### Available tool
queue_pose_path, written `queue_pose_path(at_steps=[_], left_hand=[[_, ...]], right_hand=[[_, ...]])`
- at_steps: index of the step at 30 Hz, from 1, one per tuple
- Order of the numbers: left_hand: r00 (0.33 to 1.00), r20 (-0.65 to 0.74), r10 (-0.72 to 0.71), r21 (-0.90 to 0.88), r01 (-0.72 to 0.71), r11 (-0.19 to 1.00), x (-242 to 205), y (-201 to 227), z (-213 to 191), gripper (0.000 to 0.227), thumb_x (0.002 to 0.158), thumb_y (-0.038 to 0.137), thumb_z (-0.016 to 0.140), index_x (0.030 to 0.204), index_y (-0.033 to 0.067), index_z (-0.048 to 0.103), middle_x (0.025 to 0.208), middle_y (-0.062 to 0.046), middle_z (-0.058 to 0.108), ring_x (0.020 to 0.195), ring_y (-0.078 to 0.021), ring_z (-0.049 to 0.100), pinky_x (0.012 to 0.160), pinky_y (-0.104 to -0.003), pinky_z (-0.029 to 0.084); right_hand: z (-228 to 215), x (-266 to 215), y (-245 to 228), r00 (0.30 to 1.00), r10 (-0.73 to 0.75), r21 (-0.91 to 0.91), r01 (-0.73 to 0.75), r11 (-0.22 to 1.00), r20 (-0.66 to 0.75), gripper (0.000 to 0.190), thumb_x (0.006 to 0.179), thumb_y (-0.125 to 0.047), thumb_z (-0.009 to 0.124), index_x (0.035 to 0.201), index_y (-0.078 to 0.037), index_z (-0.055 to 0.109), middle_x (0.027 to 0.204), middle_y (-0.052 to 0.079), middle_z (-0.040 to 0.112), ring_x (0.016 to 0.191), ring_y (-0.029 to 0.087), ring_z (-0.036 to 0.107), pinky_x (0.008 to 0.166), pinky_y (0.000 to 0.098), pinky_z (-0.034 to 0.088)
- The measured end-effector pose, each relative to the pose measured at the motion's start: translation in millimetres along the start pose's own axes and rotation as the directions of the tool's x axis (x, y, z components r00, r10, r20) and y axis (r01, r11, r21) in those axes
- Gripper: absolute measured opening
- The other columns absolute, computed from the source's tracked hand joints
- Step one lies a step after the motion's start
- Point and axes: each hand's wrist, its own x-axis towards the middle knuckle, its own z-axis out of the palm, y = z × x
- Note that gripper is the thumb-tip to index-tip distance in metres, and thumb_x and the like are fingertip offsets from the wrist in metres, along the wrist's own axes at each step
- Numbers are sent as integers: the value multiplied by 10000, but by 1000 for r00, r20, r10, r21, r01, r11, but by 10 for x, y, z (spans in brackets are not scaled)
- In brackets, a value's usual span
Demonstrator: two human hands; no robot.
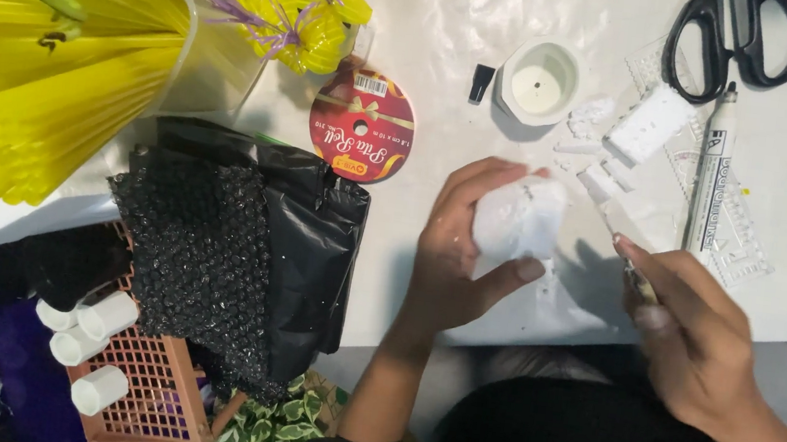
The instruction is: The person marks a foam block and uses a utility knife to carve it into a specific shape for a handicraft project.
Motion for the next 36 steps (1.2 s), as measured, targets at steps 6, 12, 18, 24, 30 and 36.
queue_pose_path(at_steps=[6,12,18,24,30,36], left_hand=[[993,120,-23,-51,29,998,339,131,100,619,896,327,623,1438,66,478,1444,-90,571,1459,-249,495,1343,-431,356],[983,116,144,-222,-115,968,493,-137,159,664,925,539,722,1371,91,518,1357,-65,581,1361,-207,516,1260,-391,400],[990,29,142,-100,-138,985,435,-66,120,452,966,365,734,1267,114,509,1284,-132,623,1283,-265,609,1199,-427,486],[992,34,123,-105,-119,987,428,-79,111,423,1000,326,700,1307,109,505,1261,-99,655,1296,-254,610,1234,-432,477],[998,13,68,-58,-67,996,433,-32,128,459,999,399,672,1300,78,538,1256,-86,654,1251,-224,629,1201,-386,490],[996,4,91,-120,-90,989,433,-101,151,423,1006,383,684,1279,105,520,1217,-92,654,1238,-231,614,1194,-412,480]], right_hand=[[-263,392,-353,995,-91,-49,90,995,-28,261,1003,6,494,1194,115,636,1115,244,690,842,285,648,753,327,480],[-268,562,-394,994,-96,-50,99,994,49,337,932,-47,642,1265,-10,680,972,129,671,743,187,628,686,251,468],[-40,658,-489,999,-9,-20,8,1000,-52,162,952,-1,653,1078,63,731,997,149,691,776,191,650,680,258,457],[-47,722,-499,998,-15,-93,9,996,-59,77,947,-22,701,1003,6,746,866,97,710,602,152,525,567,268,383],[0,726,-542,996,31,-24,-33,999,-81,18,935,-2,725,952,-1,727,766,90,623,583,149,437,558,265,350],[39,695,-428,995,19,-15,-20,1000,-96,123,972,-39,686,851,-20,679,674,44,509,557,125,357,546,259,277]])
